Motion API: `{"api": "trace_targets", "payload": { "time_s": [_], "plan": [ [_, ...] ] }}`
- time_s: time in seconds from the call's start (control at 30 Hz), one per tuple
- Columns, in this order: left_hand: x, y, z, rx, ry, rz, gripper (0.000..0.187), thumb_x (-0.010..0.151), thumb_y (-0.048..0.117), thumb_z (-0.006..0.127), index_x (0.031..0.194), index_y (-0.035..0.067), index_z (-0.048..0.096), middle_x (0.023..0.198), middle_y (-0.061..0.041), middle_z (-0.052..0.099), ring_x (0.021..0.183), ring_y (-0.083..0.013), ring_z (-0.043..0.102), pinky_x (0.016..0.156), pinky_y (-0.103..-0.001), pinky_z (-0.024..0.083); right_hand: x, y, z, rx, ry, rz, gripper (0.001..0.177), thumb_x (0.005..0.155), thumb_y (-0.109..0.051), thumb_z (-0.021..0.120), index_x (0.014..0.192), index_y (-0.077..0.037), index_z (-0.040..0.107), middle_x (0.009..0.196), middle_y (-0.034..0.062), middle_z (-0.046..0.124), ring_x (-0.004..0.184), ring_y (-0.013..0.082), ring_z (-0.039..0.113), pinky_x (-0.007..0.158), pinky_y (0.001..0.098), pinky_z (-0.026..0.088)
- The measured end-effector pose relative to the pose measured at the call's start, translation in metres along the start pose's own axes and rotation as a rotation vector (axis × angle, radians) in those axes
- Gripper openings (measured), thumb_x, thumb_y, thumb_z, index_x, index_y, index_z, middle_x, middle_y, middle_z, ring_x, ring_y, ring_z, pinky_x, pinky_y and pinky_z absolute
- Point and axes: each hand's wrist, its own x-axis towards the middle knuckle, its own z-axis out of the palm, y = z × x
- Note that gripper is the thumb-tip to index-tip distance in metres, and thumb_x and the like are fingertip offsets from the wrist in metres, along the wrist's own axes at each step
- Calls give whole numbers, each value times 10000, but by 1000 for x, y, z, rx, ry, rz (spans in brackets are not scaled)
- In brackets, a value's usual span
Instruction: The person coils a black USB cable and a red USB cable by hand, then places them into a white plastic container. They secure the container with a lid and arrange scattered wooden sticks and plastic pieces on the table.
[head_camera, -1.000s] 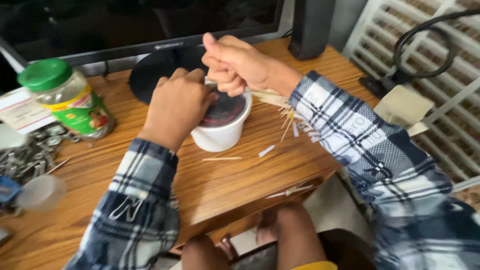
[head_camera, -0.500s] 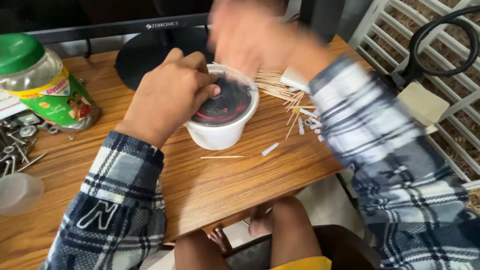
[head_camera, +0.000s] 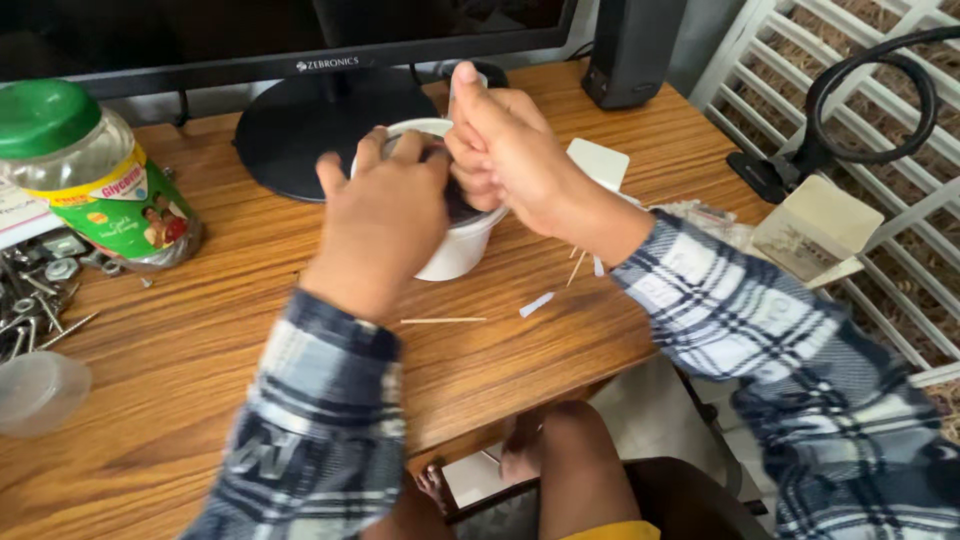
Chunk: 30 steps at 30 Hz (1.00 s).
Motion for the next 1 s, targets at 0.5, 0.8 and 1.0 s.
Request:
{"api": "trace_targets", "payload": {
  "time_s": [0.5, 0.8, 1.0],
  "plan": [
    [4, -43, 17, -400, 194, 221, 401, 835, 6, 561, 1139, 157, 775, 1200, -13, 734, 1204, -302, 591, 988, -541, 399, 6, 47, -21, -2, -183, -61, 542, 1108, -498, 434, 687, -177, 320, 594, -71, 277, 478, 48, 238, 438, 224, 188],
    [-1, -39, 15, -378, 247, 112, 374, 846, 97, 613, 1171, 170, 783, 1172, 2, 755, 1086, -290, 522, 808, -512, 363, -25, -38, 53, 24, -166, -149, 613, 1125, -556, 465, 688, -171, 275, 579, -69, 231, 462, 50, 205, 436, 228, 168],
    [-6, -38, 21, -340, 339, 110, 378, 838, 49, 619, 1164, 131, 791, 1105, -18, 775, 1049, -310, 513, 793, -495, 372, -18, 8, 39, 3, -4, -113, 555, 1131, -475, 476, 703, -143, 354, 615, -34, 317, 471, 89, 288, 406, 263, 202]
  ]
}}
